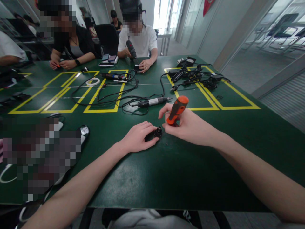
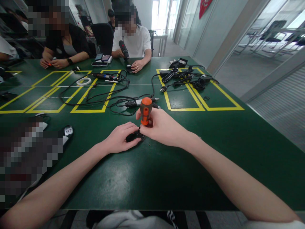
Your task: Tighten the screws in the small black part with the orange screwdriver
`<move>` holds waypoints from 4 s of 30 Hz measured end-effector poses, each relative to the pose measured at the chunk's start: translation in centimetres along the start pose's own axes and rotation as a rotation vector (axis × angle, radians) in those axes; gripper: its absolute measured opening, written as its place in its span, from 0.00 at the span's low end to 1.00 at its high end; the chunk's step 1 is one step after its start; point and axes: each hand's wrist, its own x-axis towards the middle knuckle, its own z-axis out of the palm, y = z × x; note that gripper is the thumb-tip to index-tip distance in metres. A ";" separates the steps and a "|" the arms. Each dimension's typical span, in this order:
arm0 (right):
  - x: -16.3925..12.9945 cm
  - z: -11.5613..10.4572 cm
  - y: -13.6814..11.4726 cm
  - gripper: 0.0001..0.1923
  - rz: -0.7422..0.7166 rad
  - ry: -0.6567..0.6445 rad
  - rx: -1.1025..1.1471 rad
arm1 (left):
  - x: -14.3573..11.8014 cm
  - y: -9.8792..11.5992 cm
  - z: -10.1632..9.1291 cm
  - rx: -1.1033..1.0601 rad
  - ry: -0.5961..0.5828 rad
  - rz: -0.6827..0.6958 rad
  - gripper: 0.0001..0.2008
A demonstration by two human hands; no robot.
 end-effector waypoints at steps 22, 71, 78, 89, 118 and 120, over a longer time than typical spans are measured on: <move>0.3 0.2 0.3 0.05 -0.056 0.043 -0.038 | 0.0 0.0 0.0 0.002 0.002 0.007 0.11; 0.0 0.2 0.0 0.09 0.014 0.013 0.003 | 0.1 0.0 0.0 -0.016 -0.016 -0.020 0.12; 0.0 0.5 0.5 0.04 0.045 -0.001 0.035 | 0.0 0.0 0.0 -0.012 -0.014 -0.017 0.12; 0.1 0.2 0.3 0.10 0.024 0.022 -0.042 | 0.1 0.1 0.0 -0.006 -0.011 -0.017 0.13; 0.1 0.3 0.0 0.10 0.016 -0.026 0.005 | 0.1 -0.1 0.0 0.005 -0.011 -0.007 0.13; 0.2 0.3 0.2 0.10 0.014 -0.034 -0.003 | 0.1 -0.1 0.0 0.002 -0.005 0.001 0.12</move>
